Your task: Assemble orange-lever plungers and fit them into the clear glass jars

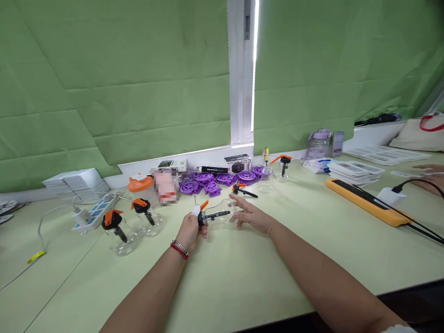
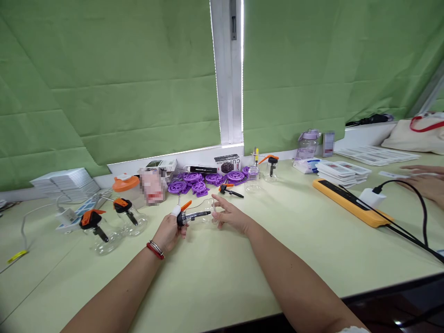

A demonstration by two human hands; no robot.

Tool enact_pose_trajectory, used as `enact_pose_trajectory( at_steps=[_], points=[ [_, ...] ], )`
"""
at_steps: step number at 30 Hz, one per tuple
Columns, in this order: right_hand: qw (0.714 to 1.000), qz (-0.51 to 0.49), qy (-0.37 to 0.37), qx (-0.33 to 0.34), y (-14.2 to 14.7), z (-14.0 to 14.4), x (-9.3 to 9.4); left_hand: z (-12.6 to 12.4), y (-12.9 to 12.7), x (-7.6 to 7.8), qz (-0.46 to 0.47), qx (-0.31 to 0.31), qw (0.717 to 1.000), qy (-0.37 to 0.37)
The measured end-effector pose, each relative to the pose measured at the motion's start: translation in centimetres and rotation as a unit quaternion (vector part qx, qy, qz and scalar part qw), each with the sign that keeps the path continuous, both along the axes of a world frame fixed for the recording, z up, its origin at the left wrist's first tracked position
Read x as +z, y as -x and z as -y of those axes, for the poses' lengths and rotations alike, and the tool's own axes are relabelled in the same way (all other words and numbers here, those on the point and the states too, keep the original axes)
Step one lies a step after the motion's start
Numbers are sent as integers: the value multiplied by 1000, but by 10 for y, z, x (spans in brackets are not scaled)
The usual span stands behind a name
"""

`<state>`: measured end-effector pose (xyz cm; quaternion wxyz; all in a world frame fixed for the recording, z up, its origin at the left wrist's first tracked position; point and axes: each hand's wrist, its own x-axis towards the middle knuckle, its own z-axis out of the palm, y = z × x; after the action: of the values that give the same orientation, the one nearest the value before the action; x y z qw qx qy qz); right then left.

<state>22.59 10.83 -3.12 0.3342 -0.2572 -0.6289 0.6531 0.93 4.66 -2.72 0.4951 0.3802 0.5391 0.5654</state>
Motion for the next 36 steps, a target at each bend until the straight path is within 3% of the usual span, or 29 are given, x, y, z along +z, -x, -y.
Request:
enact_pose_trajectory(
  at_steps=[3, 11, 18, 26, 31, 36],
  points=[
    [1000, 5, -16, 5, -1, 0, 2, 1, 0, 2, -28, 5, 1000, 9],
    [996, 71, 56, -23, 9, -7, -11, 6, -5, 7, -87, 19, 996, 26],
    [999, -4, 39, 4, -2, -1, -1, 4, -3, 5, -67, 37, 996, 35],
    [998, 48, 48, -5, 6, -6, -11, 1, -2, 0, -49, 35, 998, 26],
    [999, 6, 42, 8, -1, -3, -5, -1, 0, -2, -46, 29, 998, 34],
    [998, 35, 42, -14, 3, -2, -4, -1, -1, -3, -39, 26, 998, 46]
  ],
)
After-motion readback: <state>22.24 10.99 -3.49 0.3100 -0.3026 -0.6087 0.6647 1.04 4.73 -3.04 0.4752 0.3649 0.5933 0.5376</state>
